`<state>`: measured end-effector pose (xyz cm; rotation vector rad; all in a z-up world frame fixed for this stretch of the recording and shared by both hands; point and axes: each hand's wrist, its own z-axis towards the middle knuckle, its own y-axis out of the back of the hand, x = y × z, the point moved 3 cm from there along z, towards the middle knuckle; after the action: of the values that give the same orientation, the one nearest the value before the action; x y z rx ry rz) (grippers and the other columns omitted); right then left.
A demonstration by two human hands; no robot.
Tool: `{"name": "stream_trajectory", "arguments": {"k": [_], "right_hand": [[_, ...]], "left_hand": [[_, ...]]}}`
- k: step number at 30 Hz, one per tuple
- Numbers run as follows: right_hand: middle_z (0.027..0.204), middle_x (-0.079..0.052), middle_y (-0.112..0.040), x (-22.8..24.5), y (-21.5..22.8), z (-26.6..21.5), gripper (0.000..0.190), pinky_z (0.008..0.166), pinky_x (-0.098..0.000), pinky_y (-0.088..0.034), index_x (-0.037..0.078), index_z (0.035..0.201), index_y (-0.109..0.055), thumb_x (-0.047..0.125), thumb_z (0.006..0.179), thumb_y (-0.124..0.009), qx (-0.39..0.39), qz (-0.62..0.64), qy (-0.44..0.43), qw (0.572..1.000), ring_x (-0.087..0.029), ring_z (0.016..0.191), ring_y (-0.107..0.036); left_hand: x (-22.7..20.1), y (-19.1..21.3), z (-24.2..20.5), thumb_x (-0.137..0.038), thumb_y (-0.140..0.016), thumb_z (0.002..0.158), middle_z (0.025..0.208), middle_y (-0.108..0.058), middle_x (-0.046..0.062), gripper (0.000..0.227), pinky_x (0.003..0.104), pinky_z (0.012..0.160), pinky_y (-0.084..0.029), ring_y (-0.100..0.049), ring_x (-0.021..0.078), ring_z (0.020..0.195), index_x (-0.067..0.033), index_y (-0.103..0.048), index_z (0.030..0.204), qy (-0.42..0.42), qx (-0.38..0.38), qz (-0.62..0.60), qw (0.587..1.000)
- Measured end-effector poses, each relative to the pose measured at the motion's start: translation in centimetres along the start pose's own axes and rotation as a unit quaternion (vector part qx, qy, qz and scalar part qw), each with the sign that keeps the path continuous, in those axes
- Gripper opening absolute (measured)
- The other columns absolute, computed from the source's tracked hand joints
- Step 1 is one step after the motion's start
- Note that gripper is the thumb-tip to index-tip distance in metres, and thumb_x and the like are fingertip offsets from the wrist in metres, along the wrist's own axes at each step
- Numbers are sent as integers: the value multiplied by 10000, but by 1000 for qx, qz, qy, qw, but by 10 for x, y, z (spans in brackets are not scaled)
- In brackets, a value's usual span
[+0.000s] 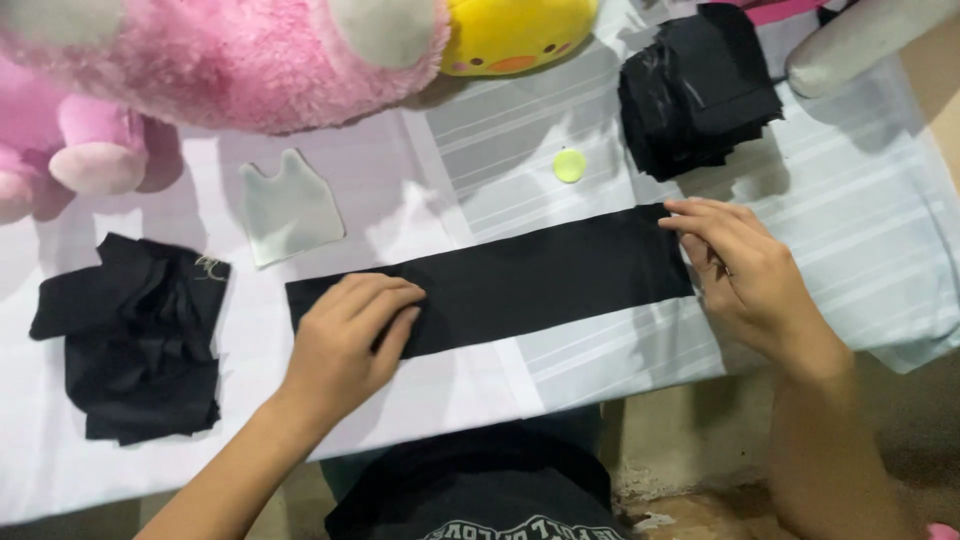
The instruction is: Cutting and preparing small fabric pieces using a template and scissors.
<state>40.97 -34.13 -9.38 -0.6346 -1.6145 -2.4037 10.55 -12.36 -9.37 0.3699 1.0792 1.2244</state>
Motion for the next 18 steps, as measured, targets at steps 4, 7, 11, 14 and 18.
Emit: {"name": "stream_trajectory", "arguments": {"k": [4, 7, 11, 14, 18], "right_hand": [[1433, -182, -641, -22, -19, -4, 243, 1123, -468, -410, 31, 1233, -682, -5, 1020, -569, 49, -51, 0, 998, -337, 1316, -594], [1388, -170, -669, -16, -14, 3, 246, 1128, -429, -435, 15, 1198, -694, 2, 1025, -520, 60, -17, -77, 995, -321, 1283, -602], [1382, -249, -669, 14, -8, 17, 215, 1134, -432, -447, -45, 1212, -677, 9, 1129, -487, 13, -12, -55, 998, -355, 1295, -620], [1380, -182, -677, 37, -8, 30, 225, 968, -367, -463, -37, 1157, -672, 34, 1124, -461, 40, 13, -71, 997, -274, 1110, -644], [1062, -35, -790, 54, -7, 47, 275, 883, -303, -505, 128, 1224, -702, 167, 1078, -473, 181, 13, -194, 964, -158, 1050, -741]], "left_hand": [[26, 23, -43, -112, -702, 931, 1236, -689, 122, 341, 447, 1013, -513, -632, 335, 1217, -13, -662, 1255, 63, 26, 54, 996], [35, 26, -64, -302, -655, 950, 1517, -489, 207, 541, 581, 1173, -321, -414, 413, 1447, -34, -549, 1408, 91, 115, 75, 986], [34, 33, -70, -304, -690, 947, 1488, -499, 209, 507, 595, 1180, -327, -455, 392, 1410, -59, -573, 1375, 64, 88, 69, 992], [36, 41, -69, -325, -727, 915, 1437, -545, 173, 487, 588, 1162, -340, -515, 372, 1341, -90, -612, 1327, 63, 94, 60, 992], [40, 64, -51, -290, -741, 922, 1316, -618, 192, 369, 499, 1058, -438, -569, 372, 1240, -13, -678, 1156, 6, 70, 81, 994]]}}
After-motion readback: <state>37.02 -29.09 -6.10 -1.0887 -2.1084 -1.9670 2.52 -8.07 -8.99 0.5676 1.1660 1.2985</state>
